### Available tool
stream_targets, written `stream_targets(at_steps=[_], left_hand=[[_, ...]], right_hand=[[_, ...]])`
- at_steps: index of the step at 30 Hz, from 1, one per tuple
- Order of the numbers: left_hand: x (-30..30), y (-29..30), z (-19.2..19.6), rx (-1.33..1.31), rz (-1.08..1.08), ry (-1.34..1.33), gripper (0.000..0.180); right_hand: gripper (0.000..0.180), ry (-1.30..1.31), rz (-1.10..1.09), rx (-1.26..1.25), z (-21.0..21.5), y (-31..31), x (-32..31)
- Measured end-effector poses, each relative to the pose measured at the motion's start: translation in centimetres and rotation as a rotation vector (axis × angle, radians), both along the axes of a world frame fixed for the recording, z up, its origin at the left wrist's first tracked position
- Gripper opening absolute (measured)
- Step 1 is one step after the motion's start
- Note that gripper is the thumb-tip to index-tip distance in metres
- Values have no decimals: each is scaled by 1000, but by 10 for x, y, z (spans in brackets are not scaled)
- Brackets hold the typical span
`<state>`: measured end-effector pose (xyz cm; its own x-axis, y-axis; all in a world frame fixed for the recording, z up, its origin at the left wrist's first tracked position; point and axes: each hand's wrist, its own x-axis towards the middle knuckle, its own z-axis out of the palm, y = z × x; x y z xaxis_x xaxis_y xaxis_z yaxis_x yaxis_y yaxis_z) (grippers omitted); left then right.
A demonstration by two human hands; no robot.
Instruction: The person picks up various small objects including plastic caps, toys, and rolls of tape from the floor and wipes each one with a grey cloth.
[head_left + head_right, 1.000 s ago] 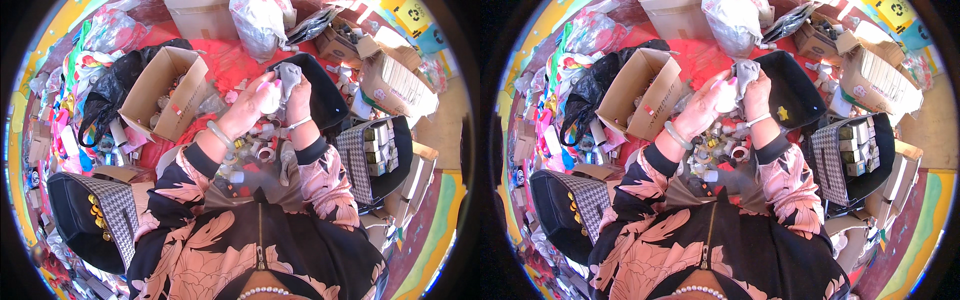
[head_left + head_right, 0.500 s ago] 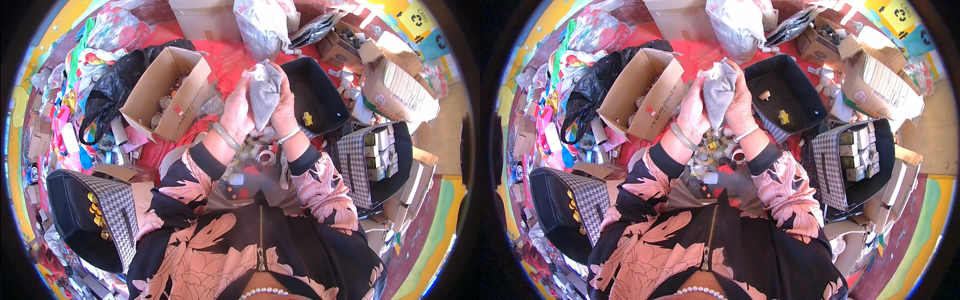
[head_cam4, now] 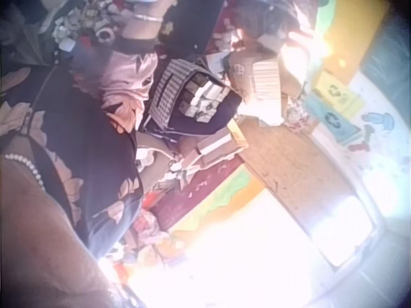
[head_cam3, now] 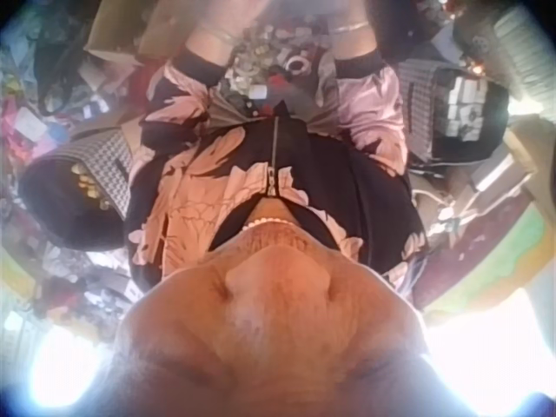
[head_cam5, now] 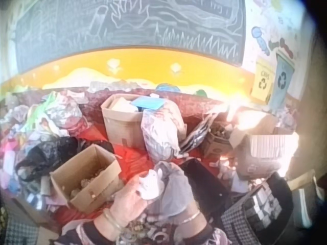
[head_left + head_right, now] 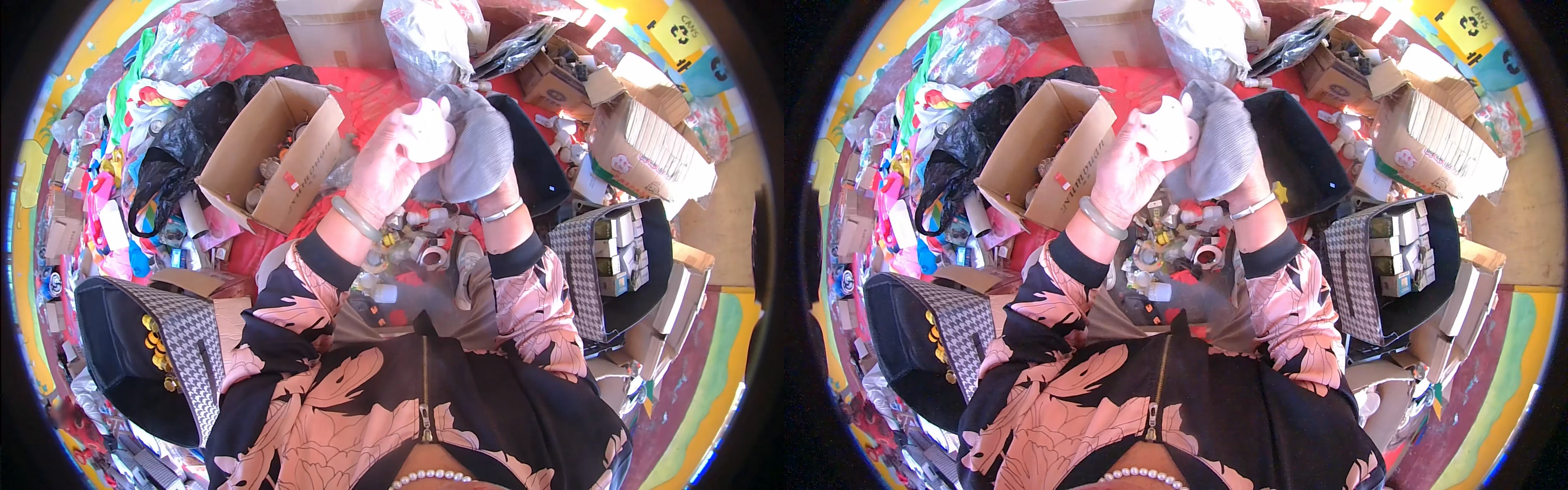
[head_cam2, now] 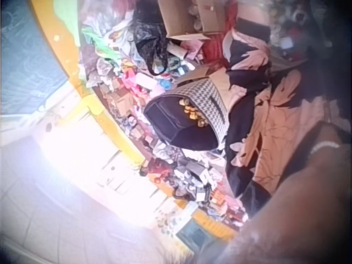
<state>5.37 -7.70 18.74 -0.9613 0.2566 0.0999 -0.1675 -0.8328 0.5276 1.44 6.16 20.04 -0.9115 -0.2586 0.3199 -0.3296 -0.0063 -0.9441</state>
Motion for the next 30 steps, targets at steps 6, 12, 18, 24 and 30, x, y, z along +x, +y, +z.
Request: stream_targets(at_steps=[6,12,18,24,30], left_hand=[[5,15,-10,-506,70,305,36],[2,5,-17,-826,138,486,38],[-6,-4,-5,120,-62,6,40],[-6,12,-8,129,22,-118,48],[-5,4,-14,-163,-37,-57,36]], right_hand=[[28,-425,131,-815,-58,19,3],[21,425,-284,730,-9,15,7],[24,692,-607,1128,3,35,-6],[41,-142,96,-464,-3,-10,23],[35,-500,125,-914,-33,8,4]])
